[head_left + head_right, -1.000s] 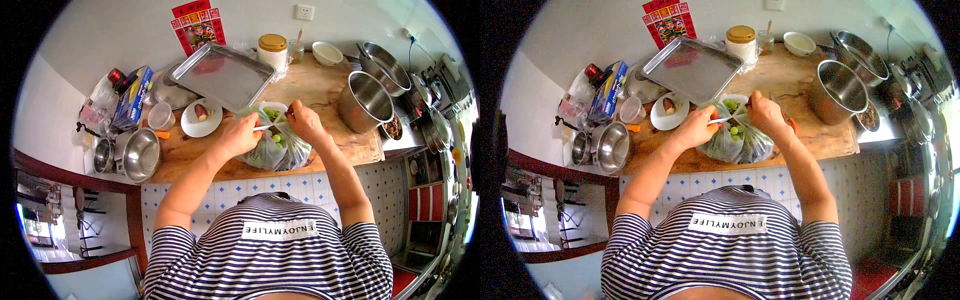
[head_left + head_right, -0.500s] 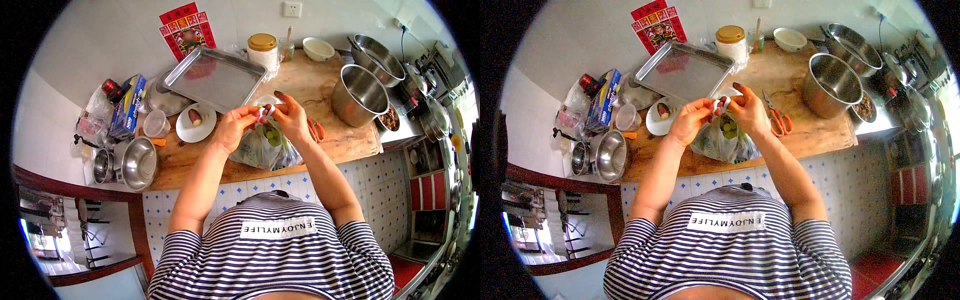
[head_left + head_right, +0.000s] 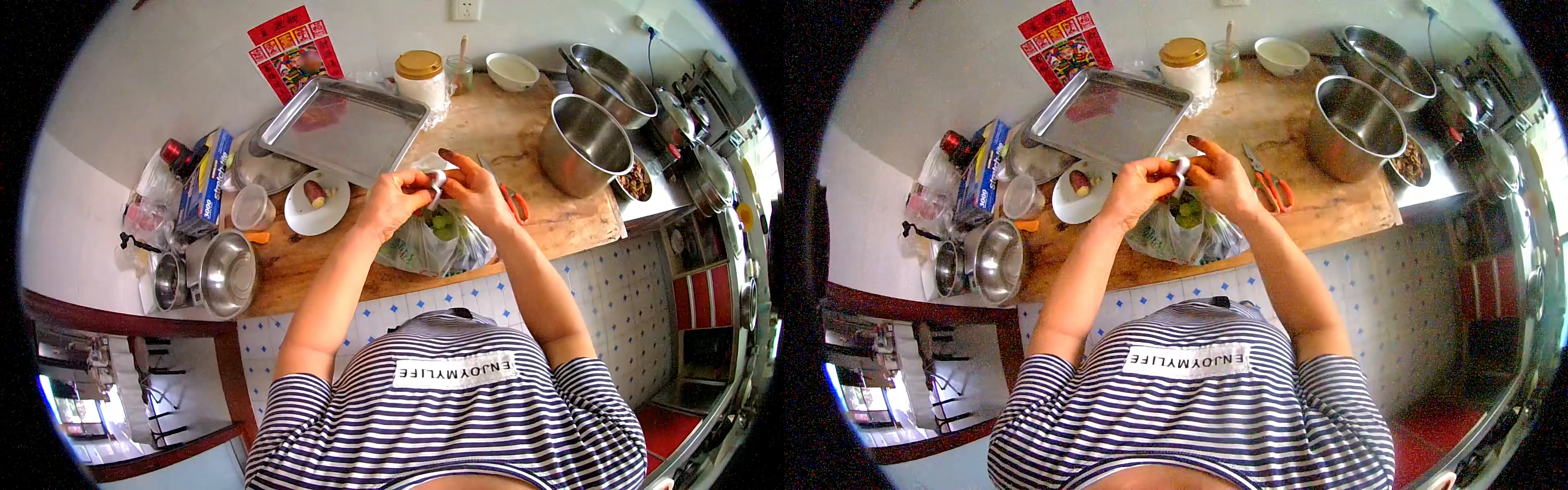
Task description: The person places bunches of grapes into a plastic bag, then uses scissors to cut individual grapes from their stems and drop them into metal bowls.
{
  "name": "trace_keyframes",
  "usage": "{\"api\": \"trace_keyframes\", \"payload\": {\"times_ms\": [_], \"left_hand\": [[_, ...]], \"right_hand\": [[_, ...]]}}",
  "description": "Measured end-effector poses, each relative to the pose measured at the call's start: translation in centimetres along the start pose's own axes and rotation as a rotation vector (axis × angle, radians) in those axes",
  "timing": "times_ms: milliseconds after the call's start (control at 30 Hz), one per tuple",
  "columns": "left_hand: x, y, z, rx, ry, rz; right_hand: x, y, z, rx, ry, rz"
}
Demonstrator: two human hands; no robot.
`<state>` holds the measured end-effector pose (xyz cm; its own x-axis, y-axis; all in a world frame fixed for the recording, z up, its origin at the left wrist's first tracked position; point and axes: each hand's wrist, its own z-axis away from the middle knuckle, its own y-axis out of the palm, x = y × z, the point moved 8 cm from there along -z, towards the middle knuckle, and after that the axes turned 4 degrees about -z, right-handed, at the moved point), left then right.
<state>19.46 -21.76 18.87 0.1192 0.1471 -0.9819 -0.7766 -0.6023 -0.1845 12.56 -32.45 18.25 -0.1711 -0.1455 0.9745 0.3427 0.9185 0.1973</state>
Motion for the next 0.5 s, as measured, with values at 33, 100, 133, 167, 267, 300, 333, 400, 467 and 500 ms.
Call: {"api": "trace_keyframes", "payload": {"times_ms": [33, 100, 133, 167, 267, 300, 333, 400, 467, 500], "left_hand": [[0.0, 0.1, 0.0, 0.005, 0.000, 0.000], [0.0, 0.1, 0.0, -0.021, 0.005, 0.149], [-0.5, 0.1, 0.1, -0.012, 0.056, 0.098], [-0.3, 0.1, 0.1, -0.006, 0.051, 0.099], [-0.1, -0.1, 0.0, -0.008, 0.062, 0.091], [0.1, 0.0, 0.0, -0.001, 0.059, 0.090], [-0.4, -0.4, 0.0, -0.083, 0.151, -0.083], [-1.2, -0.5, 0.3, -0.162, 0.246, -0.255], [-2.0, -0.6, 0.8, -0.272, 0.285, -0.363], [-1.7, -0.6, 0.8, -0.267, 0.284, -0.364]], "right_hand": [[0.5, 0.1, 0.2, 0.057, -0.005, -0.051], [1.3, 0.2, 0.1, 0.109, -0.010, -0.100], [1.6, 0.1, 0.0, 0.103, -0.027, 0.017], [1.8, 0.1, 0.0, 0.100, -0.045, 0.134], [1.8, -0.1, 0.1, 0.070, -0.049, 0.189], [1.8, -0.1, 0.2, 0.061, -0.050, 0.207], [1.5, -0.1, 0.3, 0.054, -0.047, 0.206], [0.8, -0.5, 0.3, -0.011, -0.074, 0.054], [-0.1, -0.8, 0.4, -0.008, -0.057, -0.045], [-0.5, -0.8, 0.6, -0.001, -0.040, -0.143]]}}
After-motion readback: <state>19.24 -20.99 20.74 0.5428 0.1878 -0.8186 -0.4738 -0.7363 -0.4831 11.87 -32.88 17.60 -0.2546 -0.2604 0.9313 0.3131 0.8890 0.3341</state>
